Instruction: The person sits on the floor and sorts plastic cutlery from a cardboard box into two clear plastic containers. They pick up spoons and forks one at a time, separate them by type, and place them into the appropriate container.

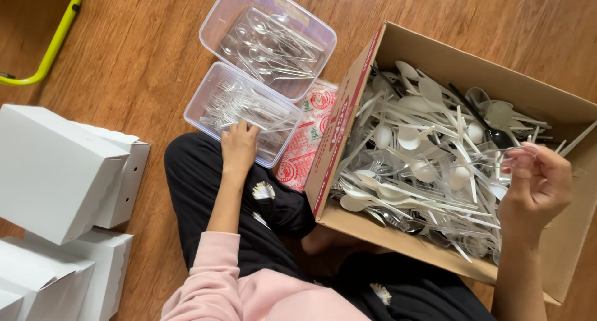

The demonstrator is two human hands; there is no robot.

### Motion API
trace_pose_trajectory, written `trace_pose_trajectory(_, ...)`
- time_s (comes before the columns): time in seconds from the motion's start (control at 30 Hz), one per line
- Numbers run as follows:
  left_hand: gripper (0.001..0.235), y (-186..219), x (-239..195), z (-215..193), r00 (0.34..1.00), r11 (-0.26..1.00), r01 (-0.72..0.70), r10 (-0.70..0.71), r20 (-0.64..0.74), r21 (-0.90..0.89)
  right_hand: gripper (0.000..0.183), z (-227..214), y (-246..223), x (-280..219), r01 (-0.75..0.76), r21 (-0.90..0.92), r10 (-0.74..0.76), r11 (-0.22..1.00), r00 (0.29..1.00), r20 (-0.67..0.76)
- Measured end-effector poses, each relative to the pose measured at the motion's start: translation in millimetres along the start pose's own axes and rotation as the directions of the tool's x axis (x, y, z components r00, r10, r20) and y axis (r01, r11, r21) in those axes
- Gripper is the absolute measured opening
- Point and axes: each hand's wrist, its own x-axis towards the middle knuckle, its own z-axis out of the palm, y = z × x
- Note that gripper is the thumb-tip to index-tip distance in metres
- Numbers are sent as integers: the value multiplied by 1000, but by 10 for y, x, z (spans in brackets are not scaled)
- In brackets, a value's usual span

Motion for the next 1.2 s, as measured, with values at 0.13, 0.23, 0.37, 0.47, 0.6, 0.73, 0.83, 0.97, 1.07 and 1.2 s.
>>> trace_pose_trajectory(0.13, 18, -50, 52, -310, 1000, 1000, 8, -8, 14, -11, 11, 0, 6, -4, 2, 0, -2, 1000, 1000, -12)
trace_pose_trajectory(0.23, 28, -230, 116, -632, 981, 995, 87, -76, 177, -56, 11, 6, 11, -3, -11, 2, 11, 1000, 1000, -13)
trace_pose_trajectory(0.37, 27, -500, 240, -852, 995, 996, 82, -79, 63, -42, 11, -1, -29, 7, 2, -21, -2, 1000, 1000, 1)
trace_pose_trajectory(0.47, 48, -544, 425, -934, 996, 996, 88, -87, 35, -35, 10, 2, -40, 17, 5, -25, -5, 1000, 1000, 10)
trace_pose_trajectory(0.6, 68, -337, 658, -862, 997, 998, 49, -52, -64, -42, 11, -7, -49, 18, 8, -30, -8, 1000, 1000, 16)
trace_pose_trajectory(0.73, 73, -152, 643, -481, 960, 978, 137, -91, 265, -158, 14, -5, -31, 16, 24, -41, -23, 999, 999, 31)
trace_pose_trajectory(0.83, 79, -135, 569, -365, 827, 922, 361, -247, 504, -141, 15, -9, -40, 22, 55, -48, -53, 997, 998, 32)
trace_pose_trajectory(0.97, 89, -55, 468, -201, 842, 901, 430, -376, 386, -59, 14, -17, -36, 8, 38, -50, -36, 998, 998, 43)
trace_pose_trajectory(1.07, 96, 26, 489, -217, 828, 896, 443, -413, 378, 9, 16, -17, -2, 25, 53, -52, -51, 997, 998, 40)
trace_pose_trajectory(1.2, 87, 69, 330, -38, 940, 983, 142, -169, 295, 113, 15, -4, 2, 18, 73, -52, -70, 996, 995, 65)
